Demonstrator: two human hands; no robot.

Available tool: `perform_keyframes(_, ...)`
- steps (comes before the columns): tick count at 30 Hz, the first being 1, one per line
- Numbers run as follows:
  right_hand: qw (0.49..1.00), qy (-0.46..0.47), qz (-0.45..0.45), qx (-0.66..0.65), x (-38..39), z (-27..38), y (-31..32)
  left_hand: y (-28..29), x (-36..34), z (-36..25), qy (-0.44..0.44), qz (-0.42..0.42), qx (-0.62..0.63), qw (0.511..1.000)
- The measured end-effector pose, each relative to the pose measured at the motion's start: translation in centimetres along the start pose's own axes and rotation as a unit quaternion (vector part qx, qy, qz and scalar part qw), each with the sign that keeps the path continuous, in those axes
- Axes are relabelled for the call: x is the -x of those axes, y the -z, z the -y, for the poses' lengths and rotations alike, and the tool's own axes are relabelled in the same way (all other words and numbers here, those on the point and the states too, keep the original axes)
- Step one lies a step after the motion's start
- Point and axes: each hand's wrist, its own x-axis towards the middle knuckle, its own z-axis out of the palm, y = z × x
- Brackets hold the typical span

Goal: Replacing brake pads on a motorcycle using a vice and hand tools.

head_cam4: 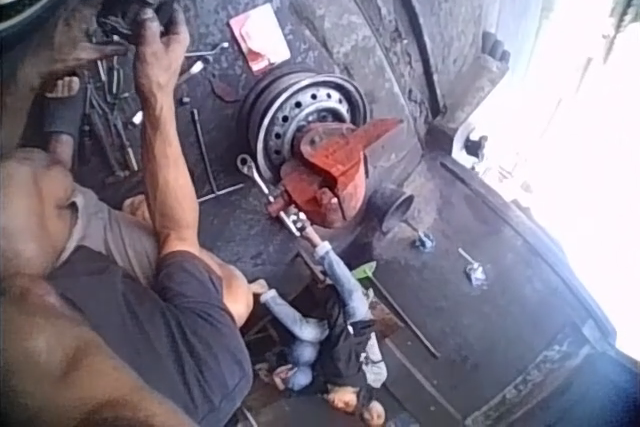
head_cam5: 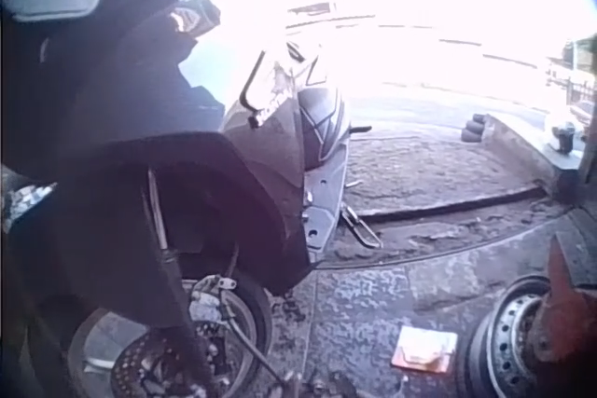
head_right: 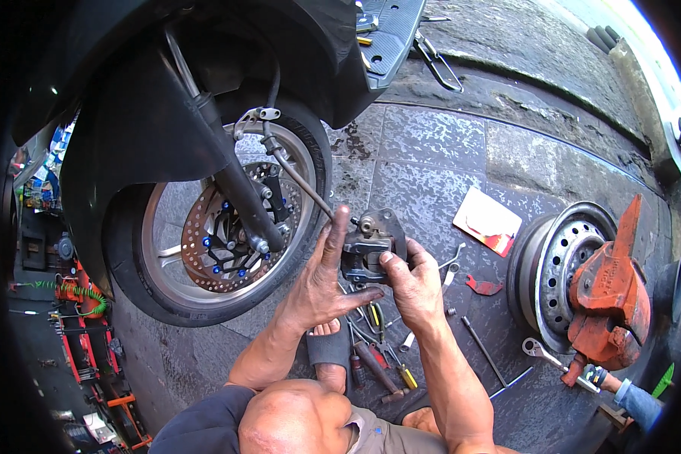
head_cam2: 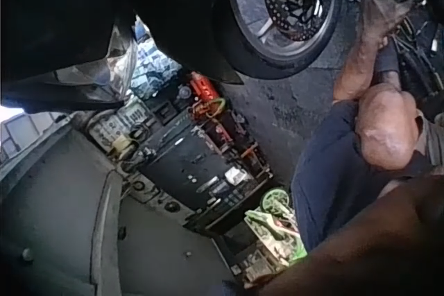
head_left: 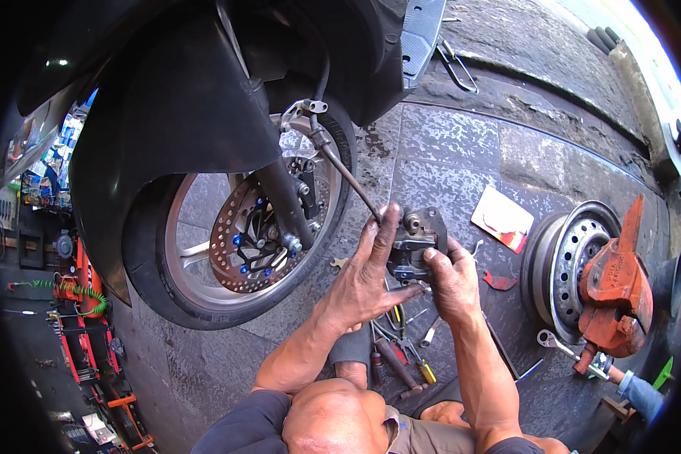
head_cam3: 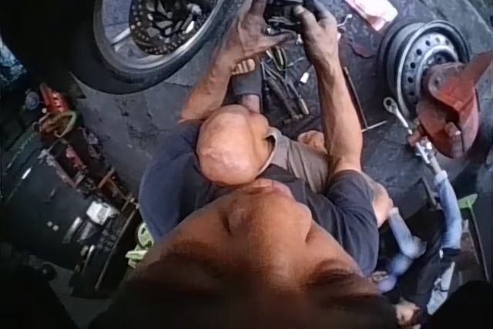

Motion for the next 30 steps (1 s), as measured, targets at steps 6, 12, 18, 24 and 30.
perform_keyframes(6, 0.999, -0.020, 0.029, -0.020, 0.3, 0.4, -0.2, 0.4, 0.0, 0.2, -0.008, -0.021, 0.010, 1.000)
perform_keyframes(12, 0.998, 0.011, 0.049, 0.024, 0.6, 1.1, -0.8, 0.4, 0.2, -0.3, 0.007, -0.021, -0.022, 1.000)
perform_keyframes(18, 0.996, 0.042, 0.017, 0.083, 0.7, 2.2, -1.3, 0.2, 0.3, 0.6, -0.001, -0.030, 0.070, 0.997)
perform_keyframes(24, 0.988, 0.018, 0.038, 0.148, 0.8, 3.9, -1.5, -0.3, 1.4, 2.6, 0.006, -0.029, 0.246, 0.969)
perform_keyframes(30, 0.977, 0.012, 0.053, 0.204, 1.4, 4.4, -1.6, -0.3, 2.3, 1.4, 0.071, -0.034, 0.351, 0.933)
